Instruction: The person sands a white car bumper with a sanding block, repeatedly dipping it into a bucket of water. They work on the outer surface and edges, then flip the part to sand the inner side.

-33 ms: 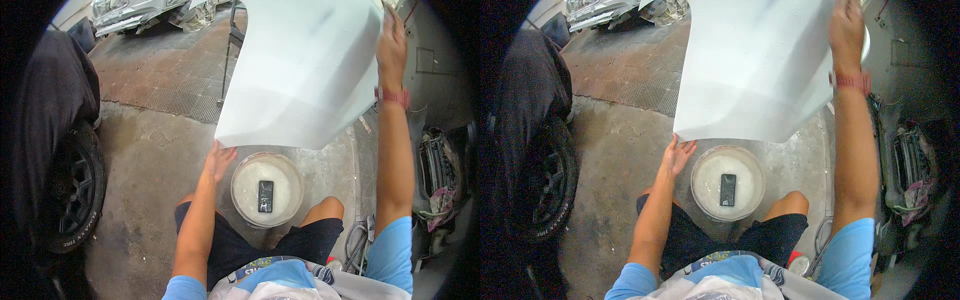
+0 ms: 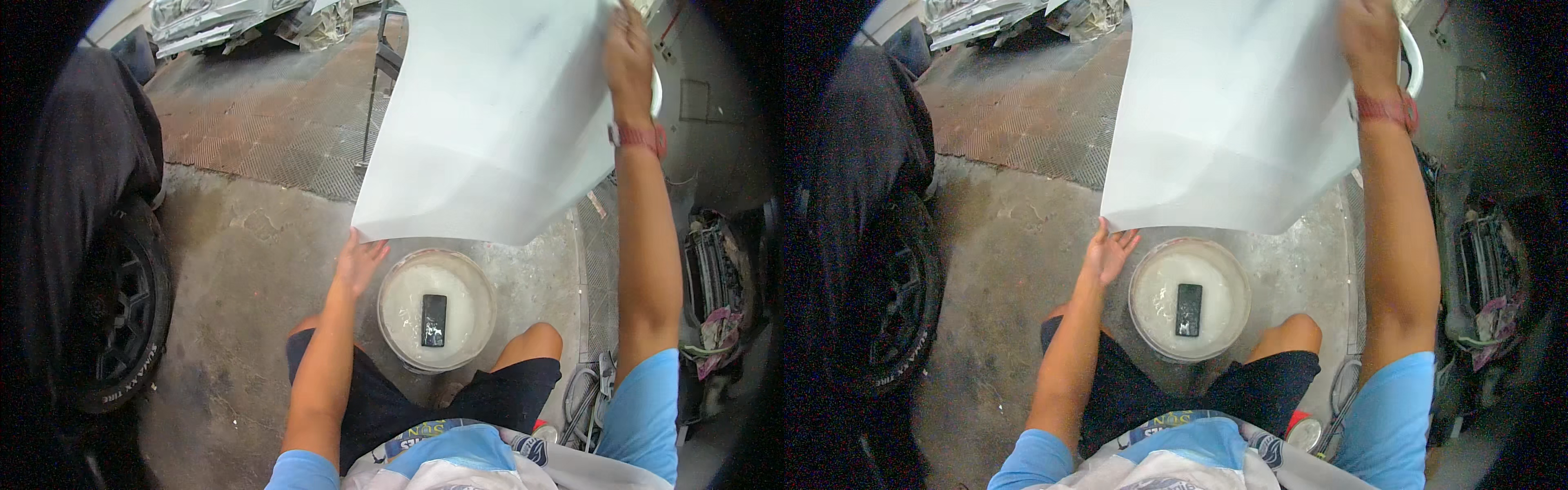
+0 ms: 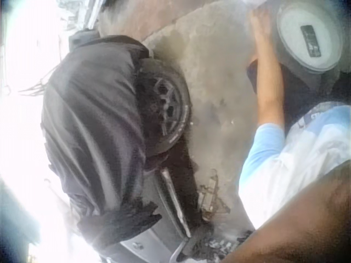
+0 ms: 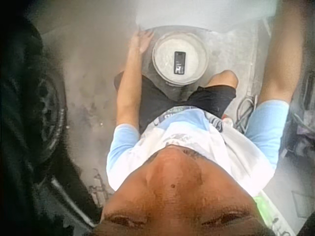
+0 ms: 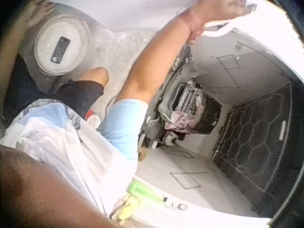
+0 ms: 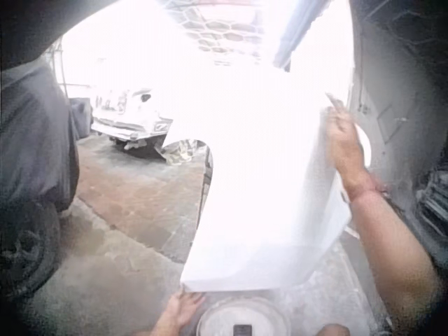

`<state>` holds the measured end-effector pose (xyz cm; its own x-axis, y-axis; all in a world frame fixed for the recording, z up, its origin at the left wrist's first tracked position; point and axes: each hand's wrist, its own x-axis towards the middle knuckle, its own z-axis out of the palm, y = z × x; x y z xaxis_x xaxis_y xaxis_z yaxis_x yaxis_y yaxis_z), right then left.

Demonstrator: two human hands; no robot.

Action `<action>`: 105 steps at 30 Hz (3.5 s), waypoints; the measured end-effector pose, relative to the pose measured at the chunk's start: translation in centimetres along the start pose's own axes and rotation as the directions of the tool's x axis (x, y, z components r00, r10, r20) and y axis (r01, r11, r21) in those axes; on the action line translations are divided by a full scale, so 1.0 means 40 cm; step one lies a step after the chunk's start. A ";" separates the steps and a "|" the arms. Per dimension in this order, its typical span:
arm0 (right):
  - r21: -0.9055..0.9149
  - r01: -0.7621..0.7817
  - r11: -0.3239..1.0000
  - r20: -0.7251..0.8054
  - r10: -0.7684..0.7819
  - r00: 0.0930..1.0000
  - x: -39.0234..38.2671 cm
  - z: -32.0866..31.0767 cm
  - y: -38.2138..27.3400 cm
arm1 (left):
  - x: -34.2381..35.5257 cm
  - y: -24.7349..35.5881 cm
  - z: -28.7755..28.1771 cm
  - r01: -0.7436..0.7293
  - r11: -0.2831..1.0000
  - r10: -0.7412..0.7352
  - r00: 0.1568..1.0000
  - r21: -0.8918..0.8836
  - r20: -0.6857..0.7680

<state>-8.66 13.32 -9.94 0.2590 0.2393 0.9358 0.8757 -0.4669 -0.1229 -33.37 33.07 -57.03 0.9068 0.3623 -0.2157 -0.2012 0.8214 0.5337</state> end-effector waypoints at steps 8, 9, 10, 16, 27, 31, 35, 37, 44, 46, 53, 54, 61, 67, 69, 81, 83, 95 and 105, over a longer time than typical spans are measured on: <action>-0.228 0.470 0.852 0.445 -0.339 0.829 -0.557 0.336 -0.158 | 0.042 -0.053 0.019 -0.097 0.994 0.095 0.994 -0.051 -0.053; -0.152 0.575 0.804 0.596 -0.390 0.702 -0.650 0.328 -0.184 | 0.047 -0.052 0.022 -0.089 0.995 0.087 0.995 -0.043 -0.040; -0.015 0.673 0.739 0.754 -0.434 0.494 -0.707 0.318 -0.212 | 0.048 -0.052 0.022 -0.089 0.995 0.088 0.996 -0.043 -0.031; -0.171 0.681 0.712 0.730 -0.372 0.573 -0.328 0.220 -0.231 | 0.044 -0.051 0.022 -0.114 0.987 0.109 0.993 -0.115 -0.049; 0.393 0.543 0.742 0.756 -0.597 0.270 -0.876 0.354 -0.242 | 0.026 -0.046 0.016 -0.104 0.988 0.104 0.995 -0.116 -0.009; 0.411 0.551 0.726 0.817 -0.561 0.129 -0.750 0.154 -0.017 | 0.024 -0.036 0.021 -0.118 0.986 0.113 0.993 -0.122 -0.045; 0.298 0.729 0.616 0.851 -0.517 0.088 -0.646 0.049 0.021 | 0.007 -0.037 0.043 -0.116 0.978 0.102 0.991 -0.176 -0.086; 0.337 0.721 0.605 0.790 -0.598 0.133 -0.706 0.122 -0.081 | -0.002 -0.035 0.052 -0.113 0.978 0.103 0.993 -0.175 -0.066; 0.553 0.590 0.589 0.711 -0.702 0.034 -0.840 0.279 -0.232 | -0.008 -0.026 0.037 -0.149 0.937 0.127 0.988 -0.315 -0.089; 0.505 0.585 0.634 0.788 -0.616 -0.012 -0.787 0.210 -0.164 | -0.001 -0.029 0.029 -0.109 0.919 0.079 0.992 -0.378 -0.094; 0.582 0.434 0.688 0.662 -0.711 0.238 -0.926 0.308 -0.224 | 0.007 -0.031 0.020 -0.108 0.900 0.074 0.993 -0.423 -0.095; 0.557 0.423 0.715 0.696 -0.679 0.232 -0.958 0.325 -0.232 | 0.007 -0.029 0.021 -0.145 0.930 0.132 0.989 -0.339 -0.063; -0.093 0.691 0.717 0.543 -0.545 0.639 -0.589 0.094 0.013 | 0.012 -0.030 0.042 -0.139 0.990 0.138 0.985 -0.004 -0.103; -0.576 0.379 0.725 0.321 -0.225 0.920 -0.515 0.167 -0.036 | 0.014 -0.037 0.061 -0.139 0.990 0.132 0.974 -0.027 -0.182; -0.554 0.570 0.607 0.662 -0.094 0.743 -0.706 0.201 -0.117 | 0.017 -0.037 0.062 -0.163 0.987 0.160 0.973 -0.001 -0.165; -0.532 0.384 0.755 0.185 -0.339 0.923 -0.254 0.185 -0.038 | 0.034 -0.054 0.050 -0.155 0.988 0.154 0.967 0.009 -0.205; -0.457 0.521 0.721 0.454 -0.314 0.834 -0.452 0.200 -0.099 | 0.040 -0.053 0.042 -0.167 0.986 0.165 0.971 0.004 -0.171; -0.516 0.455 0.726 0.094 -0.480 0.872 -0.051 0.265 -0.090 | 0.058 -0.068 0.015 -0.131 0.991 0.133 0.962 0.026 -0.239; -0.028 0.697 0.717 0.565 -0.564 0.602 -0.220 0.291 -0.170 | 0.063 -0.068 0.005 -0.100 0.994 0.107 0.965 0.044 -0.241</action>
<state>-12.14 24.30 -21.18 -0.1072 0.8886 0.4460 0.7966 -0.1916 0.5733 -30.45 31.65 -58.85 0.7640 0.5436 -0.3475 -0.2744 0.7612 0.5877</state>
